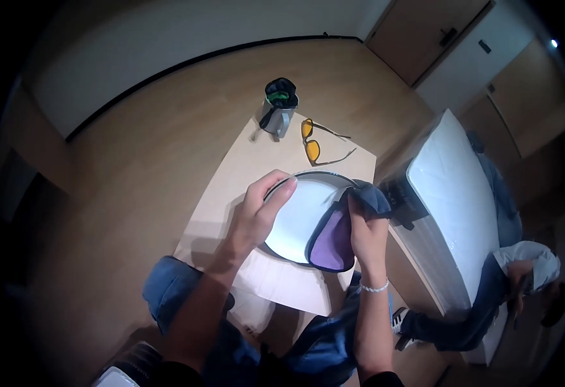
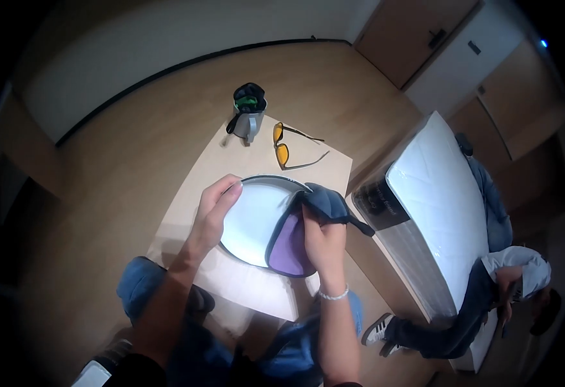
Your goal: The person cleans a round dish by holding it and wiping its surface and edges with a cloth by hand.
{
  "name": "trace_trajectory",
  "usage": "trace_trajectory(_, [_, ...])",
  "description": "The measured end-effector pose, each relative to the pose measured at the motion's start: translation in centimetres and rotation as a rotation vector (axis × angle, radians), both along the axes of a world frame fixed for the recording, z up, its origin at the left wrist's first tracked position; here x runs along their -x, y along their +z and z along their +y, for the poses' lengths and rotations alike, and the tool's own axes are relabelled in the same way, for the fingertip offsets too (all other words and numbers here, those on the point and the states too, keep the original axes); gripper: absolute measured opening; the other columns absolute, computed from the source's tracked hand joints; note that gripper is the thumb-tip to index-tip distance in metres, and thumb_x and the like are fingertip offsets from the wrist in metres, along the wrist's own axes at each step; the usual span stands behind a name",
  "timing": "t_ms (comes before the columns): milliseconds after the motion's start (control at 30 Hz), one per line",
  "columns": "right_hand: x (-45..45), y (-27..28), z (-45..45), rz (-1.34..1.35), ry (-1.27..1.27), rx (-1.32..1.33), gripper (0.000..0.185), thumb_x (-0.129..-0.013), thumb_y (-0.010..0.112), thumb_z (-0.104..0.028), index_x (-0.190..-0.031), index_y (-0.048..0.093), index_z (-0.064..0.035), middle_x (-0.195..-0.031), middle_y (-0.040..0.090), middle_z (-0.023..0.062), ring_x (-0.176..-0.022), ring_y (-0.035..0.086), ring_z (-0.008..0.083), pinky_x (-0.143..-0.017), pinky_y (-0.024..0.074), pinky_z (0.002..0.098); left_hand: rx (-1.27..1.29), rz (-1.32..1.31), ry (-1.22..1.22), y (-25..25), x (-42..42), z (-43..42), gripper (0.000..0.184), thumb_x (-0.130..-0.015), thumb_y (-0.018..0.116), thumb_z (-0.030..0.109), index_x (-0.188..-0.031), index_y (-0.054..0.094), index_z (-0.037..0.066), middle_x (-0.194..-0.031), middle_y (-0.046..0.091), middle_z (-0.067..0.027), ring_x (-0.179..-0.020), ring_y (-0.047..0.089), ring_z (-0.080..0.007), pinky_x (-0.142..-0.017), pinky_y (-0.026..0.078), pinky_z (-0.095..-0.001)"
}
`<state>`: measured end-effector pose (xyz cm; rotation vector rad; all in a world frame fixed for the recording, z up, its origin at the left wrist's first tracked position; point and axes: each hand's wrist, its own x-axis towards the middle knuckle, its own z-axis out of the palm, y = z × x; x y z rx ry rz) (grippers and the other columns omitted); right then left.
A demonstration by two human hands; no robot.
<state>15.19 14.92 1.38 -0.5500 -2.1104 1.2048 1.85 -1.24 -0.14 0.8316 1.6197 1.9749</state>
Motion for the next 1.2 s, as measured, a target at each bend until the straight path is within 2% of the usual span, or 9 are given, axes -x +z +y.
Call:
trace_trajectory(233, [-0.5,-1.0,-0.2,0.016,-0.052,-0.006,0.016,-0.094,0.06,-0.004,-0.109,0.064,0.0016,-0.101,0.064,0.0082,-0.093,0.06,0.0167,-0.086,0.048,0.0294,0.014,-0.025,-0.034,-0.4,-0.1,0.3,0.037,-0.102,0.053,0.037,-0.098,0.062,0.002,-0.082,0.059,-0.0008,-0.079,0.053,-0.0076,-0.073,0.042,-0.0217])
trace_trajectory(467, [0.4,-1.8,-0.6,0.262,-0.136,0.396,0.019,-0.095,0.06,-0.001,-0.113,0.061,0.0041,-0.107,0.063,0.0068,-0.099,0.057,0.0142,-0.091,0.045,0.0282,0.027,-0.328,0.157,0.3,-0.2,1.1,0.045,-0.103,0.049,0.044,-0.095,0.067,0.003,-0.082,0.062,-0.0006,-0.079,0.055,-0.0074,-0.075,0.044,-0.0232])
trace_trajectory(500, [0.7,-1.5,-1.0,0.297,-0.146,0.475,0.02,-0.096,0.06,-0.004,-0.115,0.06,0.0034,-0.11,0.063,0.0067,-0.102,0.057,0.0139,-0.094,0.044,0.0284,0.112,-0.32,0.162,-0.2,0.0,0.9,0.057,-0.102,0.045,0.051,-0.11,0.067,-0.001,-0.098,0.068,-0.0084,-0.095,0.06,-0.0144,-0.088,0.045,-0.0268])
trace_trajectory(600, [0.8,-2.0,-1.1,0.347,-0.168,0.631,0.026,-0.098,0.057,-0.009,-0.123,0.057,-0.0007,-0.118,0.06,0.0059,-0.108,0.056,0.0155,-0.098,0.0424,0.0298,0.074,-0.382,0.198,-2.8,0.3,1.6,0.074,-0.1,0.04,0.058,-0.131,0.056,-0.008,-0.128,0.06,-0.0195,-0.12,0.054,-0.0234,-0.105,0.037,-0.0302])
trace_trajectory(633, [1.0,-1.8,-1.3,0.344,-0.176,0.662,0.026,-0.098,0.057,-0.01,-0.123,0.057,-0.0008,-0.118,0.06,0.0058,-0.109,0.056,0.0157,-0.099,0.0424,0.0301,0.079,-0.438,0.191,-3.7,0.5,2.1,0.086,-0.099,0.039,0.061,-0.144,0.038,-0.013,-0.149,0.041,-0.0246,-0.138,0.038,-0.0283,-0.115,0.026,-0.0324])
trace_trajectory(733, [0.7,-0.9,-2.0,0.336,-0.218,0.749,0.028,-0.098,0.057,-0.012,-0.124,0.057,-0.0012,-0.12,0.059,0.0053,-0.11,0.055,0.0162,-0.099,0.0425,0.0312,-0.086,-0.543,0.35,-4.3,0.0,3.0,0.065,-0.1,0.046,0.051,-0.127,0.056,-0.007,-0.126,0.06,-0.0161,-0.121,0.051,-0.0211,-0.107,0.034,-0.0306])
trace_trajectory(833, [0.8,-1.2,-2.1,0.356,-0.216,0.68,0.027,-0.099,0.057,-0.013,-0.123,0.057,-0.0017,-0.118,0.06,0.0053,-0.109,0.056,0.0162,-0.098,0.0432,0.0313,-0.218,-0.57,0.413,-3.1,-0.5,3.3,0.064,-0.1,0.046,0.05,-0.125,0.057,-0.007,-0.123,0.061,-0.0158,-0.117,0.053,-0.0209,-0.104,0.036,-0.0298])
trace_trajectory(933, [0.4,-1.5,-2.1,0.362,-0.197,0.746,0.026,-0.098,0.059,-0.016,-0.12,0.058,-0.0027,-0.115,0.061,0.005,-0.106,0.057,0.0162,-0.095,0.0453,0.0311,-0.056,-0.392,0.407,-3.9,0.2,2.7,0.063,-0.101,0.046,0.05,-0.122,0.058,-0.008,-0.117,0.063,-0.015,-0.111,0.055,-0.0202,-0.101,0.038,-0.0287])
trace_trajectory(1200, [0.1,-2.2,-1.6,0.365,-0.085,0.846,0.028,-0.099,0.058,-0.026,-0.119,0.06,-0.0063,-0.112,0.064,0.0045,-0.103,0.06,0.0158,-0.091,0.0479,0.0302,-0.08,-0.4,0.343,-3.4,0.1,2.2,0.063,-0.1,0.046,0.05,-0.118,0.06,-0.009,-0.11,0.065,-0.0132,-0.106,0.057,-0.0192,-0.097,0.04,-0.0278])
